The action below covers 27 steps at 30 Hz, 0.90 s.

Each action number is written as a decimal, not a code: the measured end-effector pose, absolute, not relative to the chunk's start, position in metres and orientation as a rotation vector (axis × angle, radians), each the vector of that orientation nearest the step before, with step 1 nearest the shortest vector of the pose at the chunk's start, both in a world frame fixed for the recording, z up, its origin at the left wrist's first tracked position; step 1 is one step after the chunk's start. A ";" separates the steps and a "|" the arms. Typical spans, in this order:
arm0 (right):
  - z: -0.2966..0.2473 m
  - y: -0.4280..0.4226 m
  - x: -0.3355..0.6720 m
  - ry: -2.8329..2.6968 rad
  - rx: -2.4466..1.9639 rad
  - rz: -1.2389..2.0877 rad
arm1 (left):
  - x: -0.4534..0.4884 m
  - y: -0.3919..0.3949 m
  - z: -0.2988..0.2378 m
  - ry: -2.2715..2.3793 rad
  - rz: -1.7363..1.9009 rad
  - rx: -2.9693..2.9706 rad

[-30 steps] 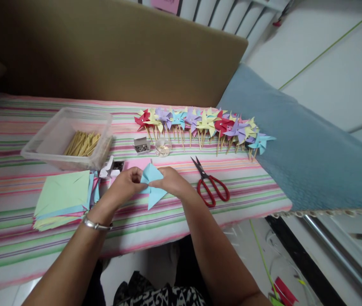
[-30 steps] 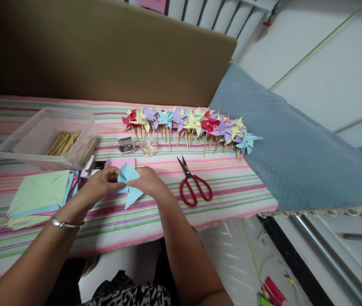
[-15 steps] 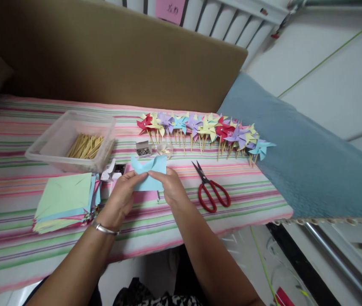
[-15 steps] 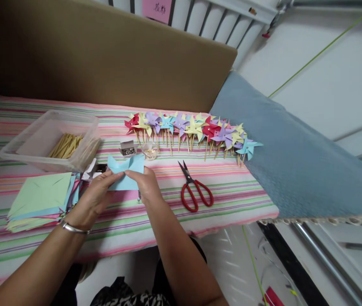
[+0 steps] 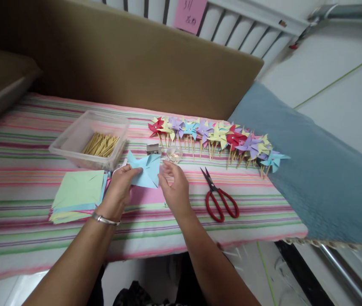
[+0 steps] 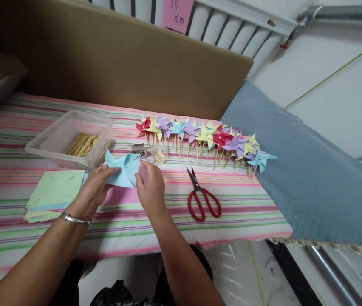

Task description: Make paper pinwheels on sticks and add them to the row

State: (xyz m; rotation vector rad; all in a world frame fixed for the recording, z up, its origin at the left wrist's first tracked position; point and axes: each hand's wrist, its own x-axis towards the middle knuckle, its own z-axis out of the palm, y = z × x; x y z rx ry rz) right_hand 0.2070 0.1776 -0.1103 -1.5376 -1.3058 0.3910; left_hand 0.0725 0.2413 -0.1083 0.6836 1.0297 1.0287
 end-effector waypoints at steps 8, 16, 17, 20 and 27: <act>-0.111 0.175 0.209 -1.794 -1.429 0.114 | 0.065 0.245 -0.105 1.020 1.007 0.661; -0.113 0.177 0.209 -1.657 -1.447 0.354 | 0.066 0.243 -0.108 1.000 0.978 0.737; -0.112 0.177 0.209 -1.616 -1.463 0.386 | 0.067 0.242 -0.108 1.010 0.971 0.755; -0.110 0.178 0.208 -1.510 -1.508 0.446 | 0.072 0.238 -0.106 1.033 0.941 0.804; -0.117 0.181 0.210 -1.409 -1.596 0.432 | 0.079 0.233 -0.112 1.017 0.907 0.902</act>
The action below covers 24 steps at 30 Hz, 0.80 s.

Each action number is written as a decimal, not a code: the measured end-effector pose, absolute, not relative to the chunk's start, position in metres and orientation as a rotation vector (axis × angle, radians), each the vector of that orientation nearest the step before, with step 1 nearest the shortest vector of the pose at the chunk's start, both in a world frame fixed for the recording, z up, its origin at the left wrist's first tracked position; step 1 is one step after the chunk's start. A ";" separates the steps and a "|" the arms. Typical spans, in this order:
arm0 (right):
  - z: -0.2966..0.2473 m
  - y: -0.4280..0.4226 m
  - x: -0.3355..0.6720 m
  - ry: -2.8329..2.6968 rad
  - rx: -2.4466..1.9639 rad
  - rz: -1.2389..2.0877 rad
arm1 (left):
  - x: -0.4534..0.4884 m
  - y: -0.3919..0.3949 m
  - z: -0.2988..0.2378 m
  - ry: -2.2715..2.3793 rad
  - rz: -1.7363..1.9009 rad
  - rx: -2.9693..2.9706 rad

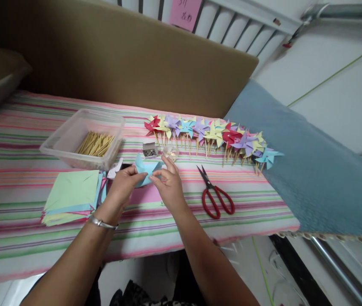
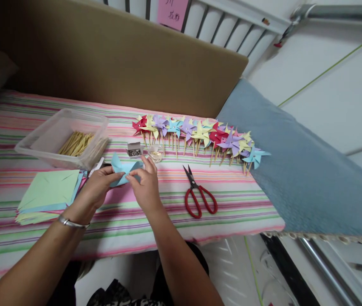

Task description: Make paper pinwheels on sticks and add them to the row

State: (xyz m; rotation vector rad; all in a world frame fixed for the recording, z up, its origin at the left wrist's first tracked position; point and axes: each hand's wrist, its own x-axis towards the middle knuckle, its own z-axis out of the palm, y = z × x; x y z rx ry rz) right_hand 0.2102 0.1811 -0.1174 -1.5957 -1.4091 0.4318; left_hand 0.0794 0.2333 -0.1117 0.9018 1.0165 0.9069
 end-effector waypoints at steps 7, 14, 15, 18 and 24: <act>-0.117 0.181 0.211 -1.455 -1.624 0.377 | 0.080 0.235 -0.119 0.996 0.874 0.939; -0.116 0.181 0.209 -1.416 -1.641 0.382 | 0.079 0.235 -0.118 1.004 0.853 0.959; -0.115 0.181 0.209 -1.415 -1.646 0.380 | 0.079 0.235 -0.118 1.002 0.850 0.953; -0.114 0.181 0.209 -1.414 -1.659 0.373 | 0.079 0.235 -0.117 0.987 0.846 0.951; -0.113 0.181 0.207 -1.389 -1.687 0.371 | 0.080 0.234 -0.116 1.027 0.876 1.008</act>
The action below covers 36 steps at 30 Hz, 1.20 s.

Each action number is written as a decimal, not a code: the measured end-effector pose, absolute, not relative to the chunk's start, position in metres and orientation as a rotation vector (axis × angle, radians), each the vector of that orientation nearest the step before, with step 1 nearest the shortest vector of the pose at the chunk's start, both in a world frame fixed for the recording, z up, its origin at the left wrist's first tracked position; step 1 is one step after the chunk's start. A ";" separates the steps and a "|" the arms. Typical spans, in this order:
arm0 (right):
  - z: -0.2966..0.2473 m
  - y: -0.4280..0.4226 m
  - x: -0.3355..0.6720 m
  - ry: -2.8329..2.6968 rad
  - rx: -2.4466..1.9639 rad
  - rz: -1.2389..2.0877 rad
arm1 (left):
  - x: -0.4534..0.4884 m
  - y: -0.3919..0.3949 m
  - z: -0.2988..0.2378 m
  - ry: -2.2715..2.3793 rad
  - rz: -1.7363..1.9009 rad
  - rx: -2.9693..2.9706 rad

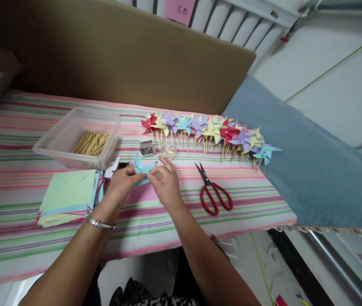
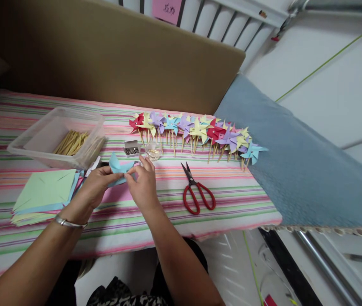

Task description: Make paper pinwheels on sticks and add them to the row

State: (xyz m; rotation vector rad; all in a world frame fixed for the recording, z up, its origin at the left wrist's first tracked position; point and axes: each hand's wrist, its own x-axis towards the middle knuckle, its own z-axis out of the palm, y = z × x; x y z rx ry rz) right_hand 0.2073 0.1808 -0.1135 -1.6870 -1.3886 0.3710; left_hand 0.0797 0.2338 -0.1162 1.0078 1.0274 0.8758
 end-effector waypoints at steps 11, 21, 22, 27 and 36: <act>-0.094 0.175 0.233 -1.614 -1.661 0.669 | 0.080 0.230 -0.118 1.005 0.586 1.357; -0.104 0.175 0.237 -1.399 -1.536 1.036 | 0.081 0.231 -0.116 0.996 0.674 1.307; -0.105 0.176 0.237 -1.319 -1.503 1.076 | 0.082 0.231 -0.115 1.002 0.737 1.249; -0.104 0.182 0.232 -0.905 -1.351 1.166 | 0.088 0.222 -0.115 0.890 0.803 0.850; -0.104 0.184 0.216 -0.746 -1.268 1.172 | 0.101 0.214 -0.120 0.867 0.901 0.674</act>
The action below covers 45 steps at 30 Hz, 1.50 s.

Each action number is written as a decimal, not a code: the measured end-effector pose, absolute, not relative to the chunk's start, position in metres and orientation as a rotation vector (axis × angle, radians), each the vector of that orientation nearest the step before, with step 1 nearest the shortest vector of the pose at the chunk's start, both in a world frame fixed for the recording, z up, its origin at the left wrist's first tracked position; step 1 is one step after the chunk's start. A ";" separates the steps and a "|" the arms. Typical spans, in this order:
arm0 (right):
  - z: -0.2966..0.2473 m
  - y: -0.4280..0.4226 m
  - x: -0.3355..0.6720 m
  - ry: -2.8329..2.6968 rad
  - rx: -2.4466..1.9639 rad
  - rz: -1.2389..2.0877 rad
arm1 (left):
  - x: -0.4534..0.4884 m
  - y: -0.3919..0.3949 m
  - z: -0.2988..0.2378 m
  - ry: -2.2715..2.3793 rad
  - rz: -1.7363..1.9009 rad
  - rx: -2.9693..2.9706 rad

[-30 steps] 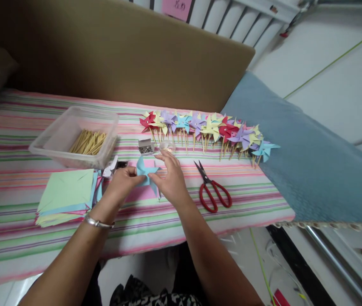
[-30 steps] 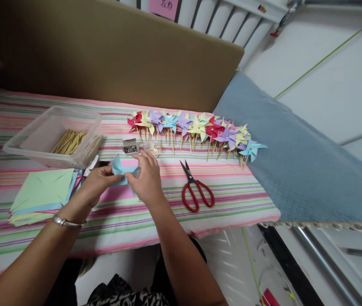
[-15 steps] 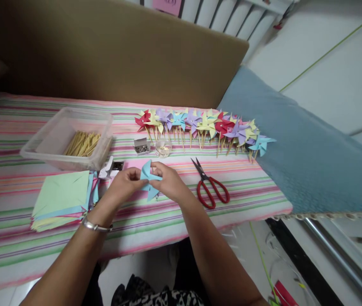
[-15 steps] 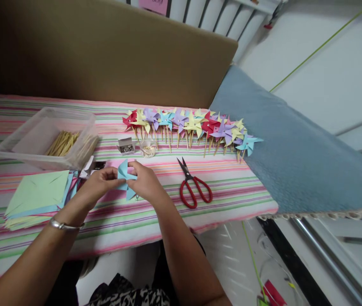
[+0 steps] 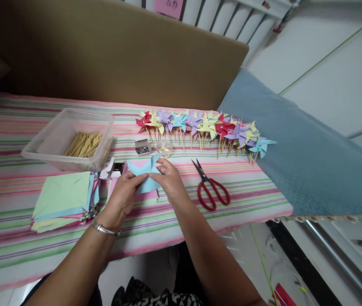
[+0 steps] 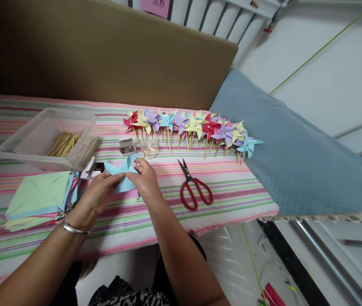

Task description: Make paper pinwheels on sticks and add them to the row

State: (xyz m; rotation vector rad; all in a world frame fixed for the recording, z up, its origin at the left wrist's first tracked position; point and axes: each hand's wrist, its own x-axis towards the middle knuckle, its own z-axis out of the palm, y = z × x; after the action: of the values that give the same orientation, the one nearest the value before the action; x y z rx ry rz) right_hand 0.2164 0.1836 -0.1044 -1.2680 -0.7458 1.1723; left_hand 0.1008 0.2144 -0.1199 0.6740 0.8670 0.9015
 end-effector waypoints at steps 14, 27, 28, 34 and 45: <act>-0.105 0.179 0.222 -1.067 -1.382 1.047 | 0.074 0.242 -0.118 0.957 0.899 0.691; -0.104 0.171 0.231 -1.745 -1.377 0.681 | 0.065 0.245 -0.099 0.955 0.914 0.666; -0.104 0.171 0.231 -1.743 -1.374 0.682 | 0.065 0.245 -0.099 0.954 0.921 0.666; -0.104 0.170 0.230 -1.718 -1.386 0.679 | 0.065 0.245 -0.102 0.940 0.915 0.699; -0.101 0.171 0.229 -1.675 -1.390 0.735 | 0.066 0.246 -0.103 0.972 0.895 0.712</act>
State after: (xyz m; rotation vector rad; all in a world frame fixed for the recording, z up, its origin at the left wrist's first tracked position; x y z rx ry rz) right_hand 0.2294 0.1710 -0.1009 -1.3903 -1.6751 0.7346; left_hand 0.0656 0.2457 -0.1032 0.7118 0.9716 0.8948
